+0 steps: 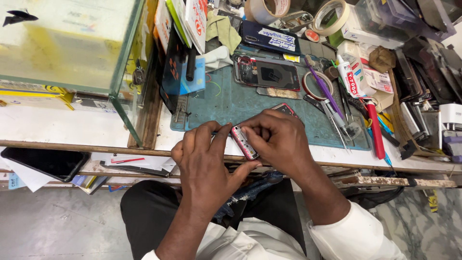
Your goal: The person works on a disassembled mobile phone, using tweezers to adjust small components on the internal circuit board and a screwdriver to manipulate screws. The person handles the phone and tools throughout the clip.
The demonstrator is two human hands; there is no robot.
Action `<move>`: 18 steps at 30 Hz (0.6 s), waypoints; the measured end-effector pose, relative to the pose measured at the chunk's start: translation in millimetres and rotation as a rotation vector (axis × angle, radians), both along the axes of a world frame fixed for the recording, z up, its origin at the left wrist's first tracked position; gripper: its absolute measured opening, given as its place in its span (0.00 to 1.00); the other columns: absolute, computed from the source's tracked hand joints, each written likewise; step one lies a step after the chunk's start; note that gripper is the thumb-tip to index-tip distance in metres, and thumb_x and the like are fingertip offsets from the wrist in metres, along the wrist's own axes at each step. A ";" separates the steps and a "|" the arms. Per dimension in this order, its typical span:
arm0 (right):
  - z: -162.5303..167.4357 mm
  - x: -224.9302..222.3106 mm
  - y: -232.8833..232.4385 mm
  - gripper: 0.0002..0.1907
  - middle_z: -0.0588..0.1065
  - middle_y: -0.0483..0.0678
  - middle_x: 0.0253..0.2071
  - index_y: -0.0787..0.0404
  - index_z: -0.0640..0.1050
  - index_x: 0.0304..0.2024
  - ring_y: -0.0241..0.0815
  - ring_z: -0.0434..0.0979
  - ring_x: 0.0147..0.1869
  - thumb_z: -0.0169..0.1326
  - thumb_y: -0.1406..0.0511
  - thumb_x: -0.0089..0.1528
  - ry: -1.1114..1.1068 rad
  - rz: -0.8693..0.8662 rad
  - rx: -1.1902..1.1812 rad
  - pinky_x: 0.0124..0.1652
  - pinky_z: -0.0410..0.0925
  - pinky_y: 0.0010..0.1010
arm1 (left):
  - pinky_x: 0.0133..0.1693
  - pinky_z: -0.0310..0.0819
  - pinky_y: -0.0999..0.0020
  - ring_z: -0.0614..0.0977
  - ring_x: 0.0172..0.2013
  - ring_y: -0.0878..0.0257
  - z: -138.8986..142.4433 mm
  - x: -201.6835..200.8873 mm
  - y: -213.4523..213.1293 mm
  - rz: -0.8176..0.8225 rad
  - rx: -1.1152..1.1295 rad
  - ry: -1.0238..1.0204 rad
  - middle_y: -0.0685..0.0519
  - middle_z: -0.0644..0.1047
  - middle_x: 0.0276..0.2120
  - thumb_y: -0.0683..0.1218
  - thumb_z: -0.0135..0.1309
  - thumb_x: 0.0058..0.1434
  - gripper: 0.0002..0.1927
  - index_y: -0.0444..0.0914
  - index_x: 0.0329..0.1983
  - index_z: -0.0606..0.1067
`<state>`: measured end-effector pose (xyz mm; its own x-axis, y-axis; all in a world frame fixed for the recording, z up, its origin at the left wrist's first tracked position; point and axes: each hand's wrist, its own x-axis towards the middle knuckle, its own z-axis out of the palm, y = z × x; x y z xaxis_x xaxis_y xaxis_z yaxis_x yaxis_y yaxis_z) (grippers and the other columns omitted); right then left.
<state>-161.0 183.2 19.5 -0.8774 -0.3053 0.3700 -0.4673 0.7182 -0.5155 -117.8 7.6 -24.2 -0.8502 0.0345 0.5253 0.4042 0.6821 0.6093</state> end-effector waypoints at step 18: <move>29.5 -76.3 138.3 0.07 0.78 0.45 0.35 0.60 0.80 0.36 0.43 0.81 0.39 0.62 0.64 0.60 -0.034 0.527 0.024 0.38 0.73 0.32 | 0.52 0.56 0.51 0.71 0.54 0.52 16.0 -52.8 109.0 0.051 -0.097 0.047 0.49 0.74 0.52 0.67 0.67 0.45 0.40 0.40 0.57 0.78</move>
<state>-237.3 321.6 48.9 -0.6138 -0.7164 0.3316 -0.7516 0.4017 -0.5233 -170.6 116.6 -8.2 -0.8269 0.0442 0.5606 0.3935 0.7576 0.5208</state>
